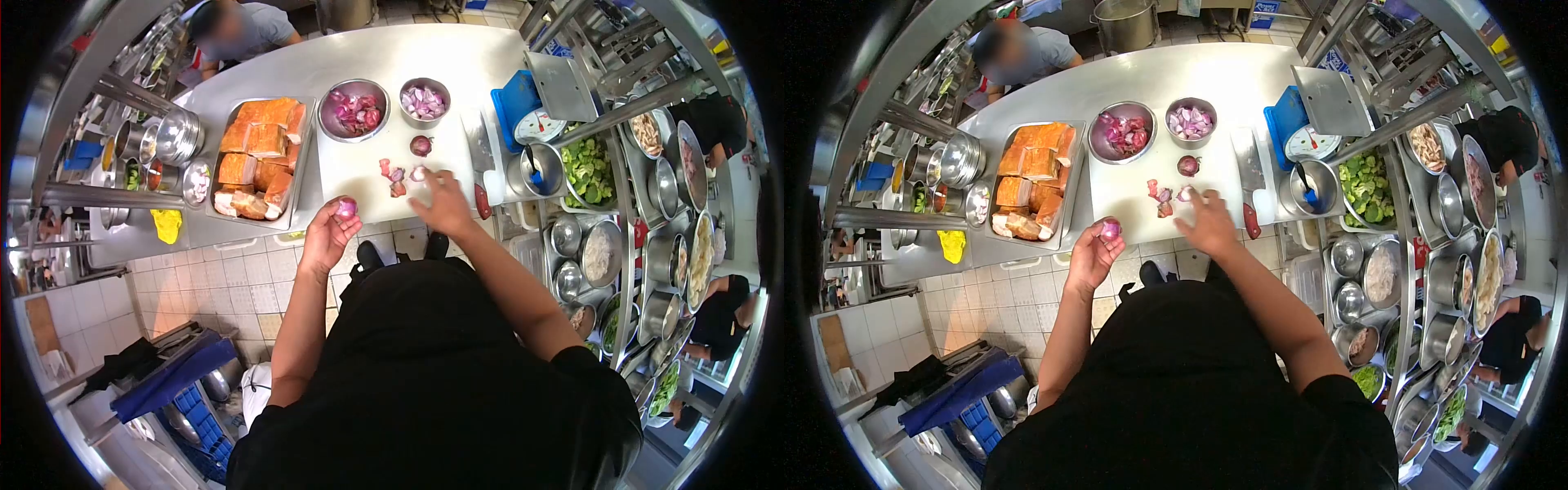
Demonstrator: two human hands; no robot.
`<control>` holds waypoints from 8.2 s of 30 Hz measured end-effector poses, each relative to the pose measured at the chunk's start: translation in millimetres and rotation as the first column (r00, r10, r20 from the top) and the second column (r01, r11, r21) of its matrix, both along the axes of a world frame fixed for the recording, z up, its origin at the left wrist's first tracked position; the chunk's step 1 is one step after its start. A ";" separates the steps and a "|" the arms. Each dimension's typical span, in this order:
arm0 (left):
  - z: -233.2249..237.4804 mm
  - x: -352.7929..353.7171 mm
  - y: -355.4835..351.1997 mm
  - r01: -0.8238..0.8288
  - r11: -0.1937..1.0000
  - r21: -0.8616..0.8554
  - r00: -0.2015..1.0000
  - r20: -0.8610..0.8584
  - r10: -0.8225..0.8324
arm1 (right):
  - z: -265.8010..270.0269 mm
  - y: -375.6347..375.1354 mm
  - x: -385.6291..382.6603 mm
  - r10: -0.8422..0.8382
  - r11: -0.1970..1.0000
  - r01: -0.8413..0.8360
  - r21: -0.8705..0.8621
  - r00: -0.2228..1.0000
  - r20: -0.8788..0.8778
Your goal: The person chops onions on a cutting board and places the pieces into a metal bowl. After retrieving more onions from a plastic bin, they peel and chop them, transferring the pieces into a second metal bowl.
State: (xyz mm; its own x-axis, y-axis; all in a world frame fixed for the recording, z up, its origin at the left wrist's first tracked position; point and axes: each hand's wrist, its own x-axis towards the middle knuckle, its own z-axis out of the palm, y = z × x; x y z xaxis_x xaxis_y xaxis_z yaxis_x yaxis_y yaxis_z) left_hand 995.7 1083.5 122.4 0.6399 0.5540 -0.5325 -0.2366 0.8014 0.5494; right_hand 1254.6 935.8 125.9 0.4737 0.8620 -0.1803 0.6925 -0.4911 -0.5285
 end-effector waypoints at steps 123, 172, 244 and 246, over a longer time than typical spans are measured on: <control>116.4 41.7 -26.1 0.347 0.225 0.910 0.902 -0.390 0.186 | 104.8 22.6 -49.9 0.200 0.909 0.081 0.408 0.776 -0.599; 66.9 61.2 -3.4 0.332 0.533 0.779 0.942 -0.247 -0.225 | 90.3 15.5 -14.7 0.037 0.947 0.238 0.218 0.591 -0.806; 105.1 36.5 8.8 0.326 -0.134 0.936 0.945 -0.320 0.068 | 51.4 59.0 -20.5 0.315 0.944 -0.111 0.311 0.582 -0.750; 107.0 36.1 6.3 0.390 -0.105 0.915 0.921 -0.389 0.035 | 53.8 56.0 -19.1 0.330 0.938 -0.123 0.323 0.596 -0.732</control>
State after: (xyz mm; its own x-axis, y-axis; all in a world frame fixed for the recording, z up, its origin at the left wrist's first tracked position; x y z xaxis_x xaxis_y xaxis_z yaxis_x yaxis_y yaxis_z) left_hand 1031.8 1089.7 229.4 0.8102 0.4930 0.3170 0.0897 -0.6387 0.7642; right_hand 1235.5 991.8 179.7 0.0331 0.9838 -0.1764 0.0532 -0.1779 -0.9826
